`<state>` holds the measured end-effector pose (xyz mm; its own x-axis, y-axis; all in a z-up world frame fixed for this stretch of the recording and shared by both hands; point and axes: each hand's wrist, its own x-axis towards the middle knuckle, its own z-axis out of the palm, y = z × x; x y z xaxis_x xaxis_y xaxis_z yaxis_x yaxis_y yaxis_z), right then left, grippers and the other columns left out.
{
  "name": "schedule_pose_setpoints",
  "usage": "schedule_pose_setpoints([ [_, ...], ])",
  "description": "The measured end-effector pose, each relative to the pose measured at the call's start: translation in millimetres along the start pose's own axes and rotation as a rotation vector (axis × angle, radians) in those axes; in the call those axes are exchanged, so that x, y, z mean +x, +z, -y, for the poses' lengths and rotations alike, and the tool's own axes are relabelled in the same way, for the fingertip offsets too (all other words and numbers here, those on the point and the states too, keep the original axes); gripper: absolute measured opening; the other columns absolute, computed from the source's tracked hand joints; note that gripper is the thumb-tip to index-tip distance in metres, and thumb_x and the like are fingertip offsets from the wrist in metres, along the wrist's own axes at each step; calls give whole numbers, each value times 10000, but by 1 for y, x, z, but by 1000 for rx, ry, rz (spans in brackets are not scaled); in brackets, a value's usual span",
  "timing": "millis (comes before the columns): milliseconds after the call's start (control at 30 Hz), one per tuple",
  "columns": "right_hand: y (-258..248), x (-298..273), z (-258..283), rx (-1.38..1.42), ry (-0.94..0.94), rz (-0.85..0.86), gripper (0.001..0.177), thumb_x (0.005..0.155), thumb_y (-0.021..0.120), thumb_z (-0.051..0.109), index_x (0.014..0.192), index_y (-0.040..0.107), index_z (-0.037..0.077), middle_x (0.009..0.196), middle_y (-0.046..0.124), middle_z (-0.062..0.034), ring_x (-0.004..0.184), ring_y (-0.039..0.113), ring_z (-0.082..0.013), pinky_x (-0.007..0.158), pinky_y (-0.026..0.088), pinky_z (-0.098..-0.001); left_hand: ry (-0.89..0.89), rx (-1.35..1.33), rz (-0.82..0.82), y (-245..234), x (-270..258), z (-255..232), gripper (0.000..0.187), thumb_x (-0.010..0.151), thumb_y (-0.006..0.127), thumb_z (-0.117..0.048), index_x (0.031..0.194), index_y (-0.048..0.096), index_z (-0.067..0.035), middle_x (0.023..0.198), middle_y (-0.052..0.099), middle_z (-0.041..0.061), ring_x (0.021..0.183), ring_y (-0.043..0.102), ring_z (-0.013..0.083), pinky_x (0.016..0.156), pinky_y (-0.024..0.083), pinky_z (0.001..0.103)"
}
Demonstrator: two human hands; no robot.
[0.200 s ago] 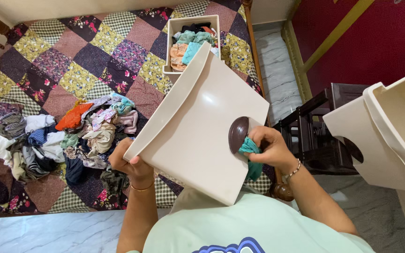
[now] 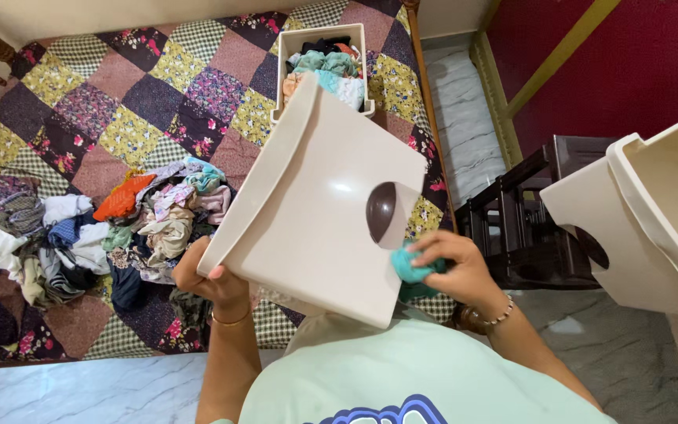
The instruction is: The person wipes the exterior and interior of a white plastic storage bin with a cloth, then places folded clothes into the bin. The person then uses a toothbrush to scrub the inside of the bin.
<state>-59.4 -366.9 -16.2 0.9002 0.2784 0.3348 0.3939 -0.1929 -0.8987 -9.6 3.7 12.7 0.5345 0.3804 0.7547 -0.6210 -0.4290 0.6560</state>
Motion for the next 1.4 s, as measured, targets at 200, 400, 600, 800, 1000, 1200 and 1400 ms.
schedule_pose_setpoints([
  [200, -12, 0, 13, 46, 4, -188, 413, 723, 620, -113, 1053, 768, 87, 1238, 678, -44, 1124, 685, -214, 980, 595, -371, 38, -47, 40, -5, -6, 12, 882, 982, 453, -788, 586, 347, -6, 558, 285, -1, 509, 298, 90, 532, 146, 315],
  [400, 29, 9, 24, -245, -332, -2, 406, 735, 651, -101, 1056, 792, 103, 1275, 688, -72, 1006, 614, -260, 960, 473, -370, 331, 539, -129, -21, -47, 79, 730, 1204, 166, -494, 1054, 639, 41, 1120, 512, 115, 992, 551, 252, 866, 490, 400],
  [600, -1, 37, 16, -385, -273, -209, 402, 768, 647, -63, 1088, 777, 141, 1233, 707, -56, 1090, 671, -255, 1027, 540, -339, 218, 340, -96, -28, -45, 65, 721, 1179, 149, -541, 1073, 557, 44, 1159, 486, 110, 1015, 565, 264, 889, 494, 382],
  [800, 16, 68, 22, -804, -214, -387, 412, 783, 727, -37, 1188, 765, 25, 1173, 665, -138, 1085, 622, -333, 962, 514, -421, 149, 160, -34, -10, -26, 27, 759, 1070, 217, -622, 701, 565, -58, 631, 558, 25, 525, 552, 166, 531, 426, 323],
  [1000, 16, 58, -1, -457, -339, -317, 365, 767, 655, -95, 1039, 749, 131, 1115, 728, -79, 1075, 685, -248, 992, 552, -359, -85, 1, -95, -20, -29, 40, 917, 1020, 411, -757, 772, 625, 99, 626, 566, 74, 607, 556, 148, 531, 424, 294],
  [1200, -41, 108, 22, -490, -468, -690, 230, 1049, 704, 69, 1275, 664, 46, 1349, 671, -117, 1264, 663, -262, 1083, 572, -379, 46, -92, -51, -10, -13, 31, 899, 1018, 445, -750, 759, 619, 93, 650, 564, 101, 577, 553, 154, 550, 409, 298],
  [1400, -20, 185, 15, -732, -119, 250, 590, 1056, 468, 358, 1607, 422, 151, 1715, 309, -50, 1585, 250, -252, 1268, 147, -507, 102, -238, 32, 10, -6, 20, 858, 966, 448, -771, 627, 459, 17, 560, 386, 29, 498, 377, 121, 502, 227, 314],
])
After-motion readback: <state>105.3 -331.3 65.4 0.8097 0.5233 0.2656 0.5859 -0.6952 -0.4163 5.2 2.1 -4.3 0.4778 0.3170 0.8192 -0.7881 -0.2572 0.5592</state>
